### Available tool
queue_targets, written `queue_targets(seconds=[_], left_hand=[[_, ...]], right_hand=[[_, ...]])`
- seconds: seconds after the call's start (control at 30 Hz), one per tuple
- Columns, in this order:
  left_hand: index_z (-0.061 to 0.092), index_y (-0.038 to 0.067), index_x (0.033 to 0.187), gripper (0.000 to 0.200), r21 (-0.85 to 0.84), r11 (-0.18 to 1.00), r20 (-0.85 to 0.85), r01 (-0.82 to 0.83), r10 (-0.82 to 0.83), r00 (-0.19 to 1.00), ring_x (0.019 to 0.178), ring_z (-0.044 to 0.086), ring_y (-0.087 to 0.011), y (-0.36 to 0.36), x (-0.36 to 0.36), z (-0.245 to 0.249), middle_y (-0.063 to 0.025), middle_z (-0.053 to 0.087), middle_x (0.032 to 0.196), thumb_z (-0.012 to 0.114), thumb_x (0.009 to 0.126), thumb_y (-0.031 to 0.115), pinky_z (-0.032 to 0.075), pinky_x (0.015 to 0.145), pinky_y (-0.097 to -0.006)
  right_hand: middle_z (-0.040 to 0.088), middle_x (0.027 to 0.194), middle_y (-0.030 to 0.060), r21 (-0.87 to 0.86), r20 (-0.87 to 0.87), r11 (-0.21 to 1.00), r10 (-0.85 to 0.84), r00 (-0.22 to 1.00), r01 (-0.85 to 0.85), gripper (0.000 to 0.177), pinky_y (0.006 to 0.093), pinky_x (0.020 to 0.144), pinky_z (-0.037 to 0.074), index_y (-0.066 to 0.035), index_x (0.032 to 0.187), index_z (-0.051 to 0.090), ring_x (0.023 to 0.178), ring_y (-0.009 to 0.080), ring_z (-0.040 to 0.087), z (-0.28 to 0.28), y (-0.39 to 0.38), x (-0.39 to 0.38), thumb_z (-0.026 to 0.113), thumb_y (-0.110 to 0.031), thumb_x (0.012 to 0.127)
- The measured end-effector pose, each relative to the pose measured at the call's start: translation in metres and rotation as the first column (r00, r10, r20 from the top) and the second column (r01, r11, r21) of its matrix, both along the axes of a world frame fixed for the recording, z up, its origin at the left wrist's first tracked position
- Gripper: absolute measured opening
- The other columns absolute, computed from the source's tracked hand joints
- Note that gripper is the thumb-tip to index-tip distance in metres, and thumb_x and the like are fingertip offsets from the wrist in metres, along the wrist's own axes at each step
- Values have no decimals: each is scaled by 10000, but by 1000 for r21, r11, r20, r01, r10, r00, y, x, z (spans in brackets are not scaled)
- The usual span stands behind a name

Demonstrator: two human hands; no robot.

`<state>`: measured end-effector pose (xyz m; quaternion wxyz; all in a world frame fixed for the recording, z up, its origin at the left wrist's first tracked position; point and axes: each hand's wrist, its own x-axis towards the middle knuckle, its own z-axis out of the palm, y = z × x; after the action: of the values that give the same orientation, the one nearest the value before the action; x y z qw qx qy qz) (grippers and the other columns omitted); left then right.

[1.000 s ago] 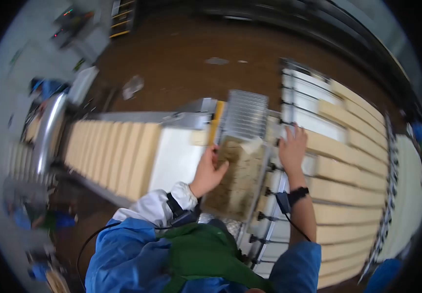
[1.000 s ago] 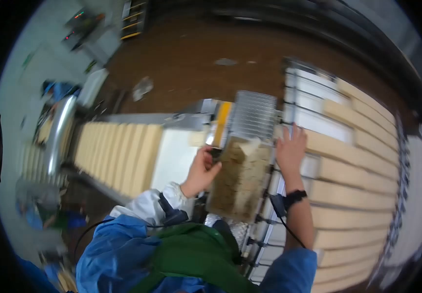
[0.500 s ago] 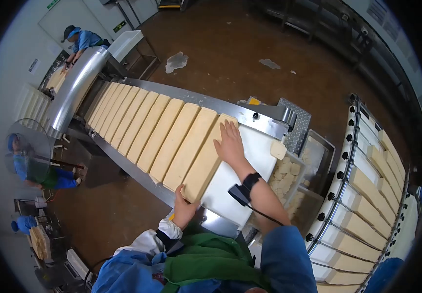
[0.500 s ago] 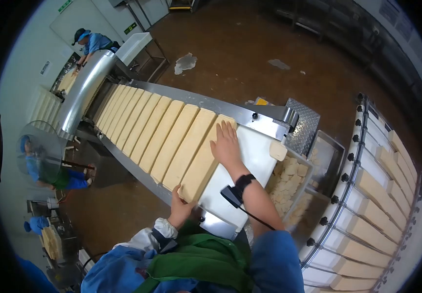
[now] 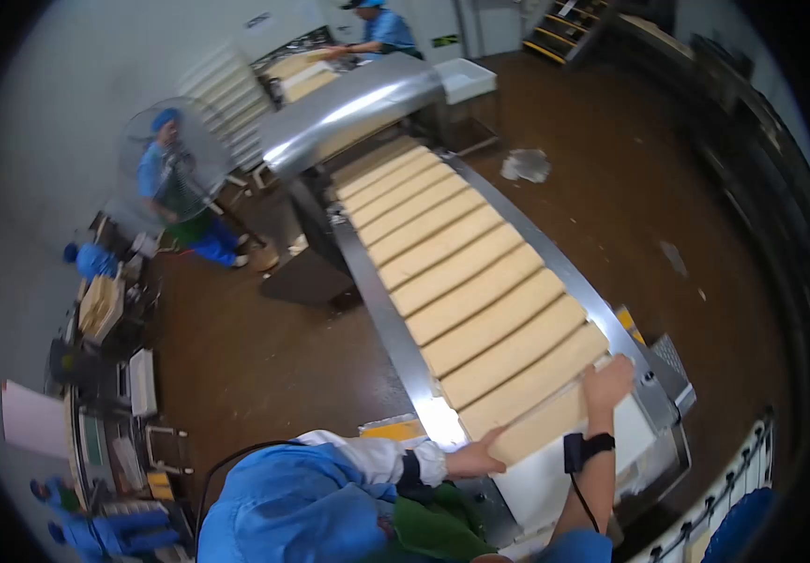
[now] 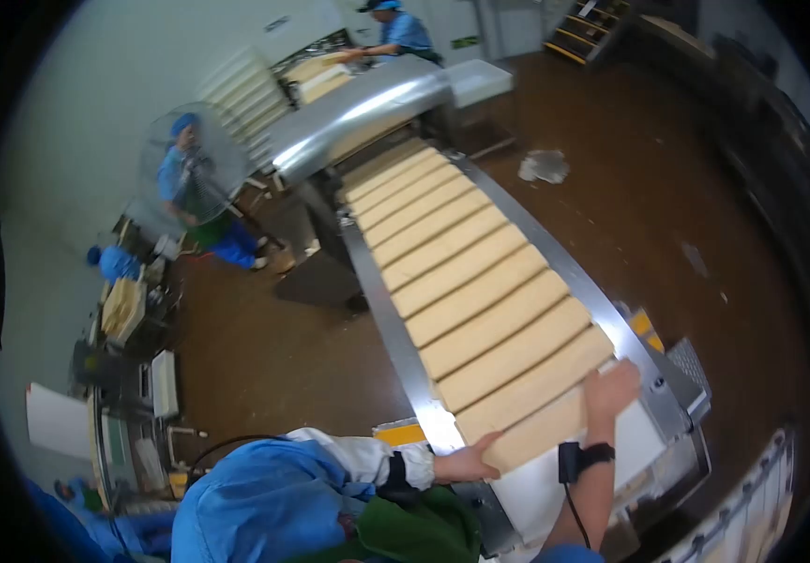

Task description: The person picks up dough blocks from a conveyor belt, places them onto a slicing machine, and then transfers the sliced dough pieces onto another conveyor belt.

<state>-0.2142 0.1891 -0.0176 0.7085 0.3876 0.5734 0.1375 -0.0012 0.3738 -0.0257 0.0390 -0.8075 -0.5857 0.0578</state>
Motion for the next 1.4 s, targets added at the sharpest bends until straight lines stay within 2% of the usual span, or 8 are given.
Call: queue_targets(seconds=[0.33, 0.4, 0.5, 0.57, 0.63, 0.7, 1.13, 1.4], left_hand=[[265, 211, 1418, 902, 349, 849, -263, 396, -317, 911, 799, 637, -416, -1, 30, 10, -237, 643, 856, 720, 641, 264, 506, 722, -467], [332, 208, 1376, 848, 405, 788, -410, 464, -297, 862, 799, 643, -394, -2, 36, -10, -228, 644, 861, 716, 620, 216, 514, 732, -471], [427, 202, 1312, 760, 383, 756, -611, 531, -224, 760, 694, 647, -368, -4, 43, -14, -168, 634, 731, 742, 620, 227, 525, 659, -473], [520, 179, 1230, 687, 506, 683, -765, 527, 73, 640, 690, 649, -358, -15, 61, -19, -144, 639, 738, 796, 631, 371, 523, 645, -471], [547, 108, 1170, 672, 452, 731, -828, 511, 132, 545, 760, 662, -347, -17, 82, -2, -141, 662, 801, 807, 609, 372, 528, 672, -462], [542, 71, 1136, 652, 662, 620, -533, 421, -4, 846, 802, 654, -368, -6, 75, -12, -161, 665, 849, 815, 590, 300, 528, 692, -453], [495, 95, 1234, 687, 918, 57, -377, 394, -187, 907, 996, 552, -384, 25, 446, 72, -187, 608, 1032, 781, 618, 204, 471, 851, -439], [487, 101, 1244, 681, 857, -44, -494, 513, -350, 796, 970, 587, -377, 28, 597, 75, -207, 618, 1025, 780, 653, 271, 488, 843, -447]], right_hand=[[590, 1112, 187, -62, -6, 973, -223, 975, 223, 615, 489, 880, 461, 16, 1150, 534, 1028, 356, 584, -2, -94, 119, 730, -357, 703], [525, 1247, 257, -121, -589, 986, -166, 791, 118, 918, 436, 935, 455, 61, 1240, 436, 1114, 364, 555, 22, -121, 141, 846, -428, 579], [649, 1050, 154, -99, -433, 897, 350, 830, -430, 950, 418, 934, 451, -29, 1210, 526, 1013, 346, 591, 4, -147, 169, 923, -377, 421], [646, 1063, 147, 53, -347, 914, 394, 851, -402, 858, 452, 894, 464, -131, 1200, 566, 999, 365, 594, 19, -169, 153, 888, -314, 427], [652, 1023, 124, 147, -340, 956, 290, 895, -254, 561, 463, 813, 487, -169, 1139, 589, 967, 341, 605, -31, -178, 154, 753, -297, 619], [608, 918, 150, 188, -242, 965, 228, 943, -185, 403, 465, 761, 484, -191, 1099, 605, 901, 351, 596, -8, -184, 160, 673, -251, 706], [524, 961, 227, 545, -125, 770, -317, 940, 333, 683, 457, 809, 479, -214, 1214, 549, 932, 421, 541, 100, -318, 485, 770, -123, 575], [526, 1155, 264, 285, -710, 679, -325, 625, 677, 827, 450, 834, 468, -151, 1357, 408, 1055, 395, 528, 28, -366, 652, 771, -223, 617]])
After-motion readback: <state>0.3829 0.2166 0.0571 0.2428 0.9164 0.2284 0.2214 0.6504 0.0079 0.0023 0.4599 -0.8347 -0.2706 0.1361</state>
